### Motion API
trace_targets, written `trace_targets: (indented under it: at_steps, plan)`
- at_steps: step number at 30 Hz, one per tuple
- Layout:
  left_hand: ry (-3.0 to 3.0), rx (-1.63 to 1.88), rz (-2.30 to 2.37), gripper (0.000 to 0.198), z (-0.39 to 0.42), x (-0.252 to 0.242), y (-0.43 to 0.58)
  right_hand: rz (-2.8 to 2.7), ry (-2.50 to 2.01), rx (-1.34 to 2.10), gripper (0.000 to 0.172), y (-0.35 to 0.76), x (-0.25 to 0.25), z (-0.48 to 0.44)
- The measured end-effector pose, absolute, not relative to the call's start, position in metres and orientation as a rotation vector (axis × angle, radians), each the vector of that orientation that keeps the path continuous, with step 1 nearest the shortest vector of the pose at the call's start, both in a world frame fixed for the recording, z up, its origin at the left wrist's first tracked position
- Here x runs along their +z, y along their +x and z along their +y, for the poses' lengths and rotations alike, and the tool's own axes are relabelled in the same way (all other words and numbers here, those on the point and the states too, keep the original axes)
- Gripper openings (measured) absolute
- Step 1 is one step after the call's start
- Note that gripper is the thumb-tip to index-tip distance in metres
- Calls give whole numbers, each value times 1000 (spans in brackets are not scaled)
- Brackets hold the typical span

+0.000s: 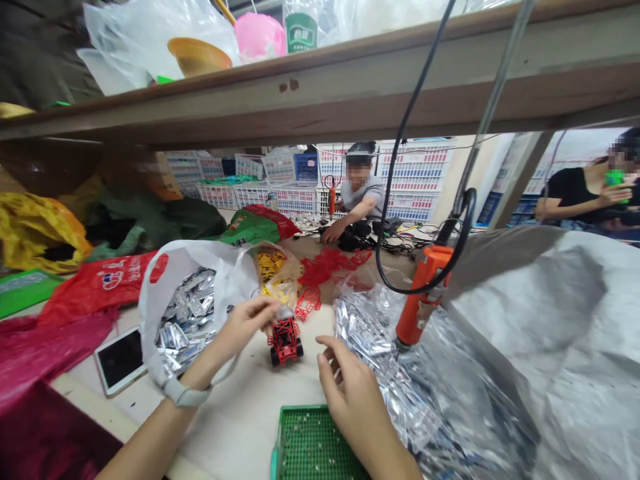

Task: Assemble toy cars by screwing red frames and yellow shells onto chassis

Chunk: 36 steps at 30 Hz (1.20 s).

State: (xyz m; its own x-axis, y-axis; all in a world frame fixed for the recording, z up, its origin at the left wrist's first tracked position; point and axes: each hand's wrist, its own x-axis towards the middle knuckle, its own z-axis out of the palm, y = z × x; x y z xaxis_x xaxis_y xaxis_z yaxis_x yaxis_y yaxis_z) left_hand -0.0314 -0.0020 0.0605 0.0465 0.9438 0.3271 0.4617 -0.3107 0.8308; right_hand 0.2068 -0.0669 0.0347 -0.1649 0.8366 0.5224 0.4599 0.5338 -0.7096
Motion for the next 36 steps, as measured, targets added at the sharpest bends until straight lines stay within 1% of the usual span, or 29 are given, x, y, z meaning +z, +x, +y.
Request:
trace_targets:
  at_steps: [4,7,8,11,13,15,19,22,25,27,29,32,36]
  plan:
    - [1806,1034,1009,31,-11,51,21,-1709,-1084,515,34,208,34,-63]
    - [1762,1057,880,27,-19,47,31,-1690,-1061,530,28,208,35,-64]
    - [1776,1092,882,32,-20,46,28,-1681,-1058,526,26,208,36,-65]
    - [1937,1189,1012,55,-14,40,7,-1626,-1068,457,26,209,38,-66]
    - [2036,1200,1237,55,-5,33,-10,-1591,-1089,414,29,210,38,-66]
    - [2023,1120,1474,59,3,27,-24,-1574,-1109,395,32,211,37,-64]
    - [1943,904,1696,84,9,18,-34,-1578,-1114,408,28,211,32,-62]
    - [1851,861,1595,102,5,16,-31,-1609,-1104,426,24,210,31,-62]
    - [1669,931,1369,122,2,16,-27,-1628,-1088,439,23,209,33,-63]
    - [1545,987,1301,132,1,18,-24,-1615,-1079,450,23,208,34,-63]
    - [1460,1060,1242,135,-1,22,-19,-1578,-1074,446,22,208,35,-63]
    - [1372,1179,1054,132,-9,29,-5,-1506,-1034,397,18,207,36,-65]
    - [1284,1215,852,123,-26,35,18,-1507,-943,261,18,206,40,-71]
